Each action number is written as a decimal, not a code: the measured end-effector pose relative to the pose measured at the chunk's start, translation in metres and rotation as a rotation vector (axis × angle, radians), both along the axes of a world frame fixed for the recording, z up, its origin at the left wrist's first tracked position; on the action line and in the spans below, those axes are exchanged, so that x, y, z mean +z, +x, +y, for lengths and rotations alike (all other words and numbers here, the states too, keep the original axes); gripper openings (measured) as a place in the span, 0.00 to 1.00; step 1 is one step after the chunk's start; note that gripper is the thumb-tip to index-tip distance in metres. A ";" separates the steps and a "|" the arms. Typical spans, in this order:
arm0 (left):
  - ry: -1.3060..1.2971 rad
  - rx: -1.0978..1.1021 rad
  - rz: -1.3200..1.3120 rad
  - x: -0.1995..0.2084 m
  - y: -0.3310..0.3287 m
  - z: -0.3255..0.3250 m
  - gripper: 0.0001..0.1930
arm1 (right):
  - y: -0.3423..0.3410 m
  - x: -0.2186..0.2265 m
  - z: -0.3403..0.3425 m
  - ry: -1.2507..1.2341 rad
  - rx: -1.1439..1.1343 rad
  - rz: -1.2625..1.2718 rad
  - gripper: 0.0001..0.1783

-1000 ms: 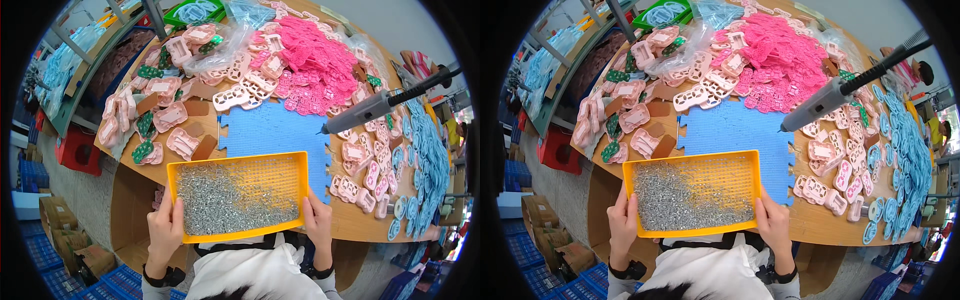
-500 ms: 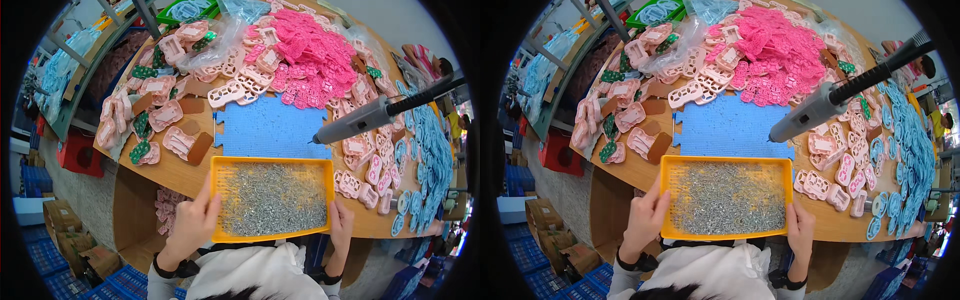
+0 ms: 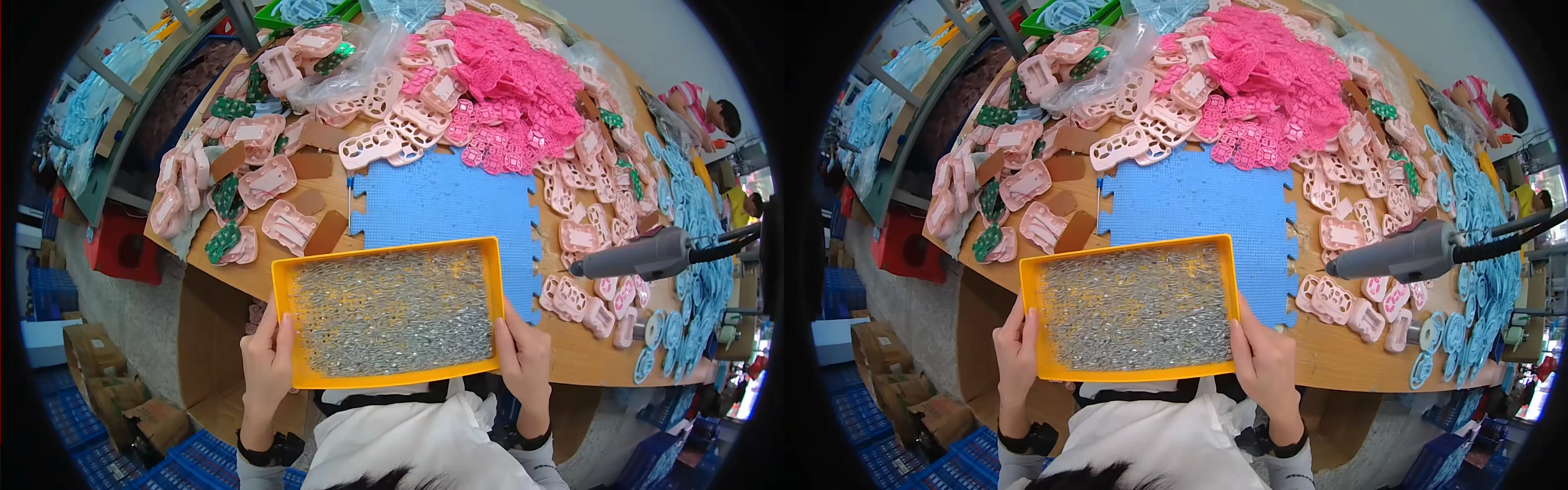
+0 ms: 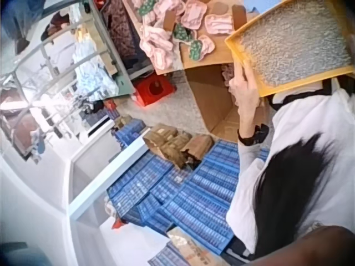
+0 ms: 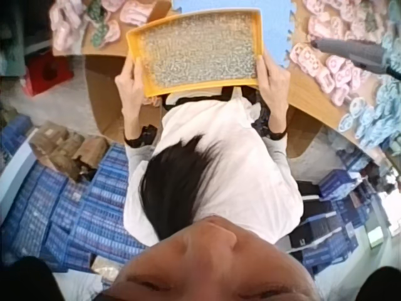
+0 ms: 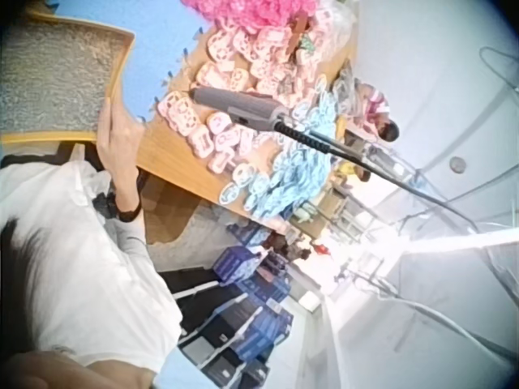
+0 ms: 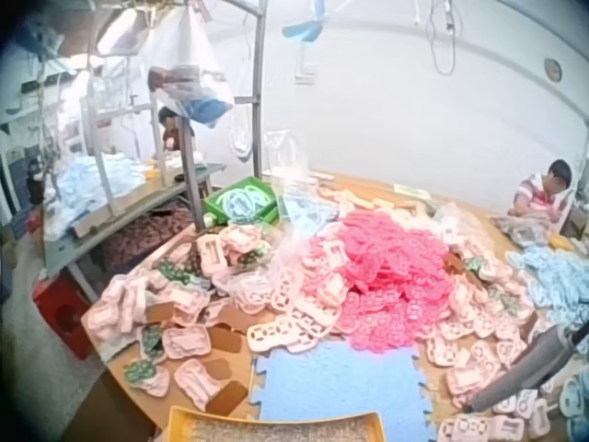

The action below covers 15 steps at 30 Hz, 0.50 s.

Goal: Assemble electronic toy components using a power screwdriver.

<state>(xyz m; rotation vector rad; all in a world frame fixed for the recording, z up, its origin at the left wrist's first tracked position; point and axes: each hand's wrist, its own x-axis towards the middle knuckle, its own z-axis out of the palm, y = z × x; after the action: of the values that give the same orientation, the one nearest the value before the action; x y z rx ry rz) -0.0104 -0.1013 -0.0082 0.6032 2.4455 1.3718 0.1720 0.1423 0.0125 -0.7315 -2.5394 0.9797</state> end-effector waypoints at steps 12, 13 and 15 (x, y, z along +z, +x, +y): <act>-0.117 -0.113 0.116 0.011 0.010 0.018 0.21 | 0.015 -0.001 0.015 -0.046 -0.134 0.070 0.19; -0.114 -0.124 0.114 0.005 0.007 0.014 0.21 | 0.013 0.000 0.016 -0.010 -0.108 0.029 0.19; -0.016 0.025 0.131 -0.008 -0.001 -0.009 0.22 | 0.005 0.002 0.006 0.030 -0.088 -0.015 0.19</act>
<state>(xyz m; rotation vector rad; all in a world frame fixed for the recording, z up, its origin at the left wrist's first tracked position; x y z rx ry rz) -0.0109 -0.1099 -0.0157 0.6817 2.5722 1.3609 0.1769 0.1481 0.0147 -0.8370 -2.5058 0.9091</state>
